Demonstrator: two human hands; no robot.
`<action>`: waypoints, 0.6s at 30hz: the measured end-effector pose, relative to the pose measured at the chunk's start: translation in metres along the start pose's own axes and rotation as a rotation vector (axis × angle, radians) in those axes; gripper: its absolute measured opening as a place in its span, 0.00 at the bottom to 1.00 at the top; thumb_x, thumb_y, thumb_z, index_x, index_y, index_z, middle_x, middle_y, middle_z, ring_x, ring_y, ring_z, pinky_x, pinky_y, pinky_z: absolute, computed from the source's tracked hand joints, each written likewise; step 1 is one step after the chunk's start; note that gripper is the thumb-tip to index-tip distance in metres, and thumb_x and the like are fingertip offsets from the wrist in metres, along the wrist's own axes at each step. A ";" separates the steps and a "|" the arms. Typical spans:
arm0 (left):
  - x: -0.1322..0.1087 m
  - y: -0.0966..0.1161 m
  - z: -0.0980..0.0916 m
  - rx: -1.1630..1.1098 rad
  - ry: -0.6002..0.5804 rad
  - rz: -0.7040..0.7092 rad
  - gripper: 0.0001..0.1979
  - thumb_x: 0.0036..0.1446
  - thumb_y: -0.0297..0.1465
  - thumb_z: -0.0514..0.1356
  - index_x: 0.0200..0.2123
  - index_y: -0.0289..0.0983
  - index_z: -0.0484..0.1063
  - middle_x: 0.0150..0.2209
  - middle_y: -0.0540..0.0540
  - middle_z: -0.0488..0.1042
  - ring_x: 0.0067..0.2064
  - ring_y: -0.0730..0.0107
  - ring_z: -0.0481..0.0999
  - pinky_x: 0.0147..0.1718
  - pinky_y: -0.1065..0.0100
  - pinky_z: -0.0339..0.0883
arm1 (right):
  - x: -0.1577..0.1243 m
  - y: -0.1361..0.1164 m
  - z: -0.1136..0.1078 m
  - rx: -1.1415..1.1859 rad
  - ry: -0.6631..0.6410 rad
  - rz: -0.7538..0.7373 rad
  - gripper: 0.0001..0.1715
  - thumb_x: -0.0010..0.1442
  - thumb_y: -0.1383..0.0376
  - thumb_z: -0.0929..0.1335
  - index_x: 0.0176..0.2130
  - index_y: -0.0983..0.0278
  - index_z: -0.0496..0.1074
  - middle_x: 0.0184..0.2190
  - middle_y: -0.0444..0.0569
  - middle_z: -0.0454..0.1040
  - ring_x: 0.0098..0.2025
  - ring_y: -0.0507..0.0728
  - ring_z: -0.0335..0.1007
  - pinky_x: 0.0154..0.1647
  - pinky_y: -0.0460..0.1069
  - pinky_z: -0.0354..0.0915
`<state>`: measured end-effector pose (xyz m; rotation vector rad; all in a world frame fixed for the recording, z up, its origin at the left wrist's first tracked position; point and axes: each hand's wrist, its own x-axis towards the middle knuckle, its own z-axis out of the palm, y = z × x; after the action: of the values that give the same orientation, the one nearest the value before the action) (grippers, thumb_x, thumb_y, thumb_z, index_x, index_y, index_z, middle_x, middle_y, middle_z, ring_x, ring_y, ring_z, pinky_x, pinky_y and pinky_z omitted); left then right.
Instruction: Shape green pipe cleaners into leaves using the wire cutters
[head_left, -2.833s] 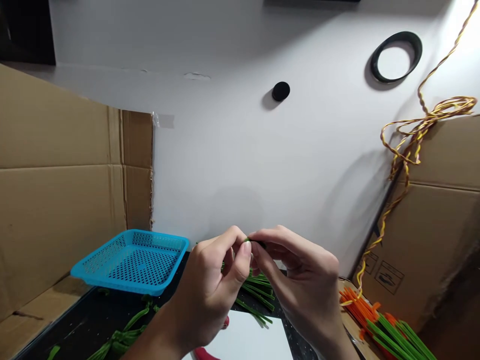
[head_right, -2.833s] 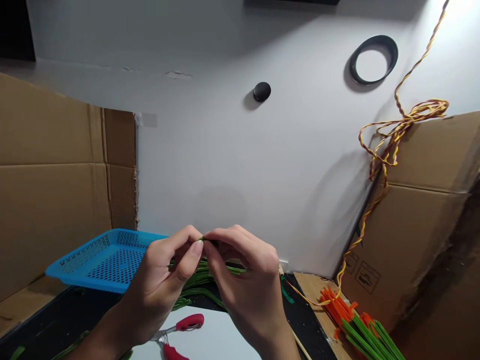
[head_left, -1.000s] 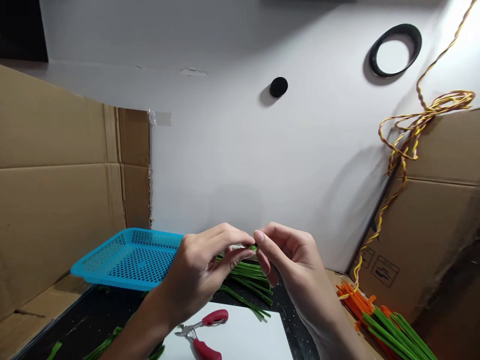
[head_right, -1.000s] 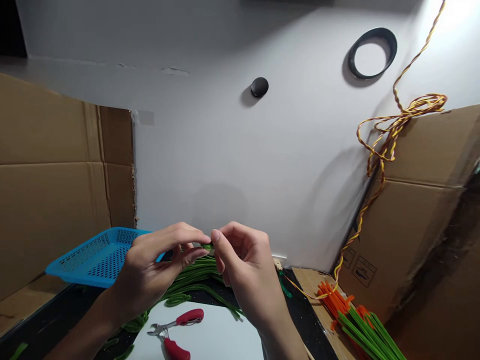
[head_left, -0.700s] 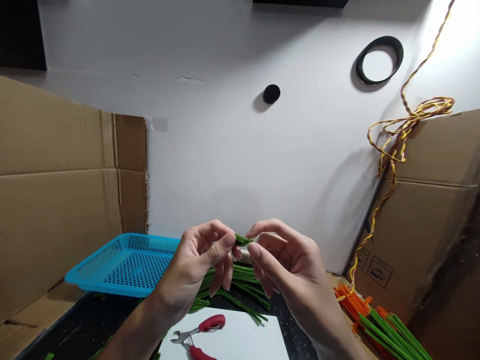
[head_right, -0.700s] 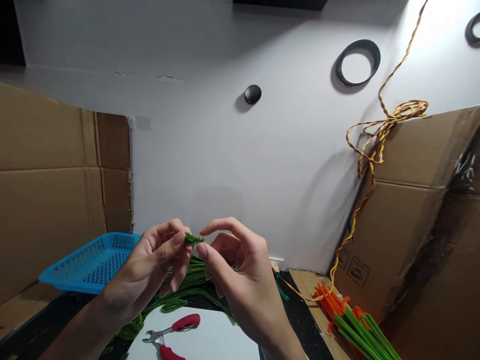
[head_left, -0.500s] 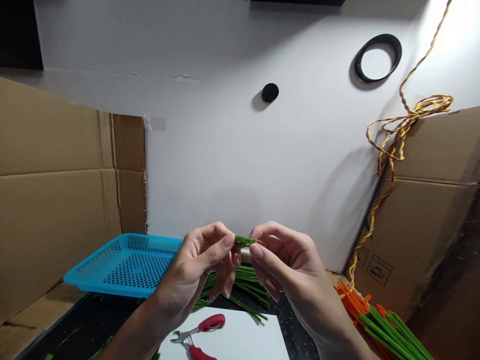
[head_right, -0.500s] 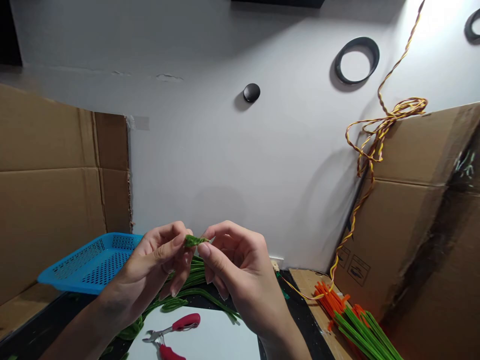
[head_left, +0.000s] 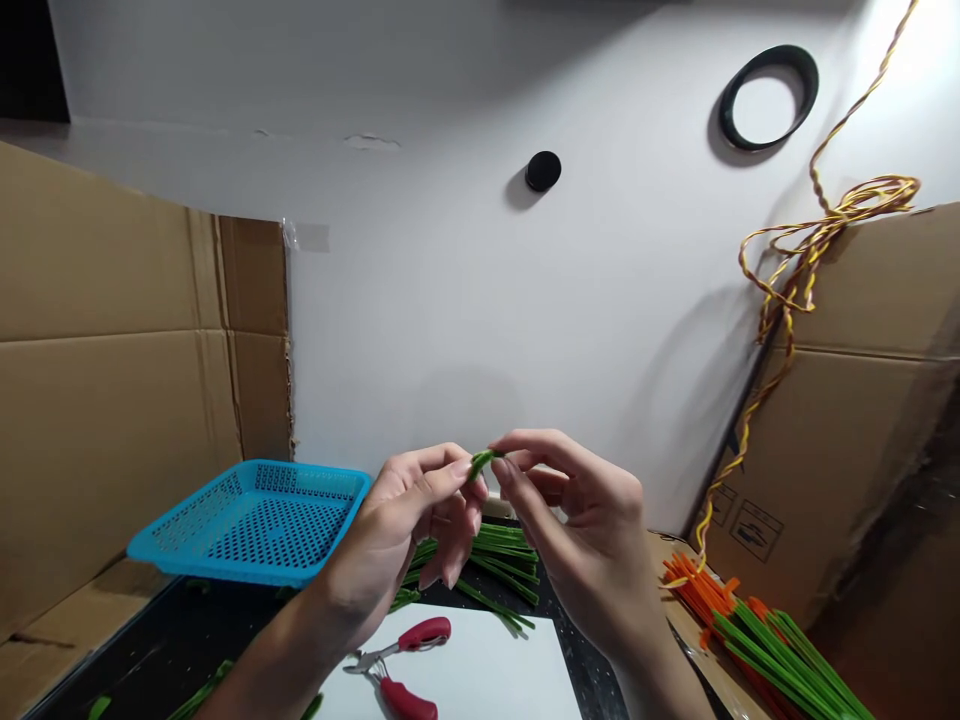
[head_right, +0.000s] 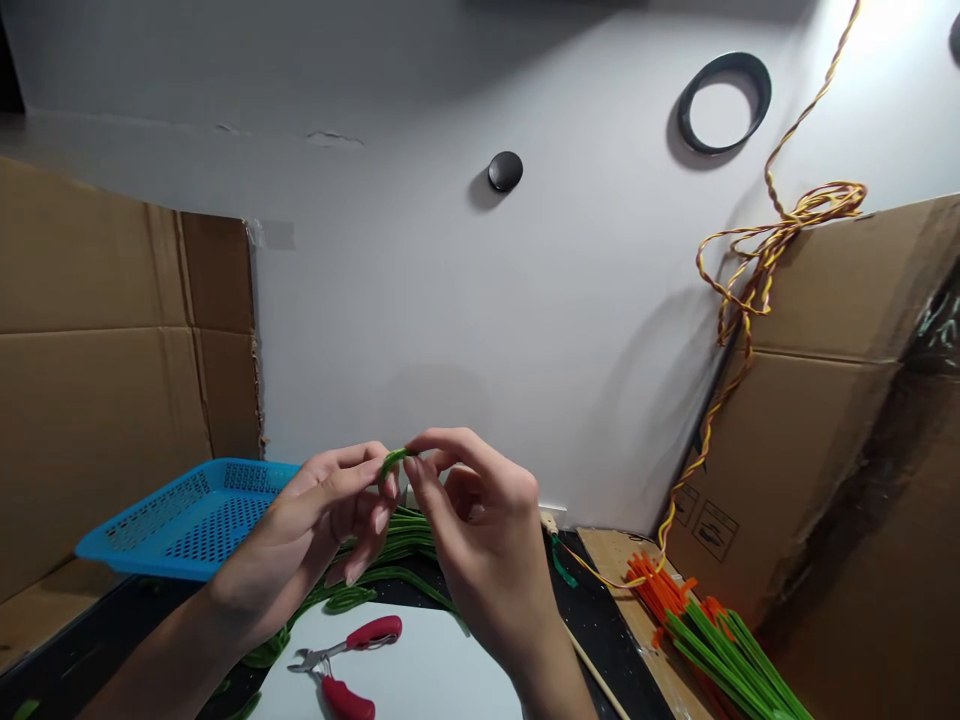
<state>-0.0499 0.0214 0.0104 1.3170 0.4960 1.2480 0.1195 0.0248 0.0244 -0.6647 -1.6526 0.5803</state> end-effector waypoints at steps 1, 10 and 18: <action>0.001 0.000 0.000 0.028 -0.002 -0.011 0.17 0.70 0.42 0.61 0.34 0.36 0.71 0.24 0.53 0.70 0.17 0.81 0.67 0.14 0.78 0.50 | -0.001 0.000 0.001 -0.051 0.006 -0.016 0.09 0.68 0.58 0.72 0.40 0.61 0.79 0.28 0.45 0.74 0.24 0.50 0.65 0.20 0.47 0.58; 0.003 0.007 -0.007 0.316 0.076 0.063 0.18 0.71 0.45 0.57 0.36 0.37 0.71 0.26 0.51 0.73 0.19 0.78 0.68 0.14 0.76 0.52 | -0.003 0.003 -0.001 -0.305 0.024 -0.085 0.11 0.70 0.59 0.70 0.35 0.61 0.75 0.24 0.43 0.70 0.21 0.49 0.55 0.21 0.49 0.55; -0.002 0.039 -0.035 0.391 0.297 0.247 0.11 0.66 0.36 0.60 0.32 0.36 0.73 0.25 0.50 0.71 0.19 0.77 0.69 0.15 0.73 0.54 | 0.006 0.021 -0.006 -0.624 -0.294 0.064 0.24 0.70 0.60 0.68 0.22 0.61 0.64 0.17 0.39 0.57 0.21 0.50 0.47 0.22 0.50 0.46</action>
<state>-0.0960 0.0265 0.0350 1.5597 0.8391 1.6221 0.1271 0.0435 0.0150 -1.1243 -2.1173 0.1991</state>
